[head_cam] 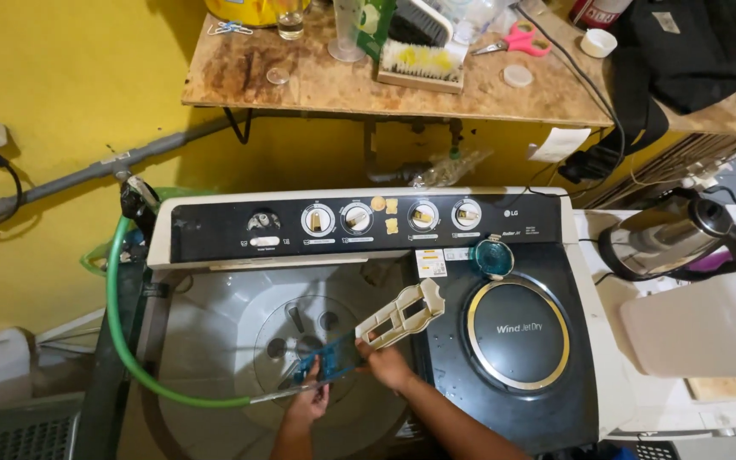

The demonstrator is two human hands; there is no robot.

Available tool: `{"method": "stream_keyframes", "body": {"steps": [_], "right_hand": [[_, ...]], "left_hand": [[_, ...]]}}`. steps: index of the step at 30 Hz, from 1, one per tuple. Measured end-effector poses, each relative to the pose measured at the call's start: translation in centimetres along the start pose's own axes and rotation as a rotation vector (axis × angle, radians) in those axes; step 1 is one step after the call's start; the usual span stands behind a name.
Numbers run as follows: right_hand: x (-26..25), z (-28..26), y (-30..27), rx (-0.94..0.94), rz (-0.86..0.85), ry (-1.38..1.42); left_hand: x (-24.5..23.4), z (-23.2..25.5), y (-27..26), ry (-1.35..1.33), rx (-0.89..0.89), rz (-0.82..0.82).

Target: Rinsing and cleaning a washing machine lint filter component using a water hose and manual scrubbing.

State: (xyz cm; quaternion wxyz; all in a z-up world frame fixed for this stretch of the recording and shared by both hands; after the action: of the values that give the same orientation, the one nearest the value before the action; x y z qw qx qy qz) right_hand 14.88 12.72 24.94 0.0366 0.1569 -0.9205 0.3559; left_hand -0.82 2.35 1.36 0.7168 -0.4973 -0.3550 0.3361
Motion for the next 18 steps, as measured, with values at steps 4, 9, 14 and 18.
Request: {"method": "stream_keyframes", "body": {"steps": [4, 9, 14, 18], "right_hand": [[-1.0, 0.4, 1.0, -0.049, 0.06, -0.12], [-1.4, 1.2, 1.2, -0.082, 0.055, -0.343], [0.7, -3.0, -3.1, -0.098, -0.033, -0.259], [-0.1, -1.8, -1.7, -0.149, 0.011, -0.209]], "left_hand": [[-0.6, -0.6, 0.9, 0.338, -0.019, 0.105], [-0.1, 0.6, 1.5, 0.718, 0.316, 0.22], [3.2, 1.9, 2.1, 1.377, 0.855, 0.053], [0.1, 2.4, -0.1, 1.286, 0.75, -0.129]]}}
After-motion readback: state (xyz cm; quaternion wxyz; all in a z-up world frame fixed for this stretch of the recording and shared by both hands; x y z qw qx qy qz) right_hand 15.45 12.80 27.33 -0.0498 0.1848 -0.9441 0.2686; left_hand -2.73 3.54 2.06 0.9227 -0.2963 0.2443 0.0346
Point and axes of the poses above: each hand's wrist, its own y-axis towards the middle knuckle, its own x-axis out of the palm, z = x × y, the point moved 4 cm from there along y, towards the middle knuckle, and after that the axes turned 10 degrees about y, right-handed, at the moved point
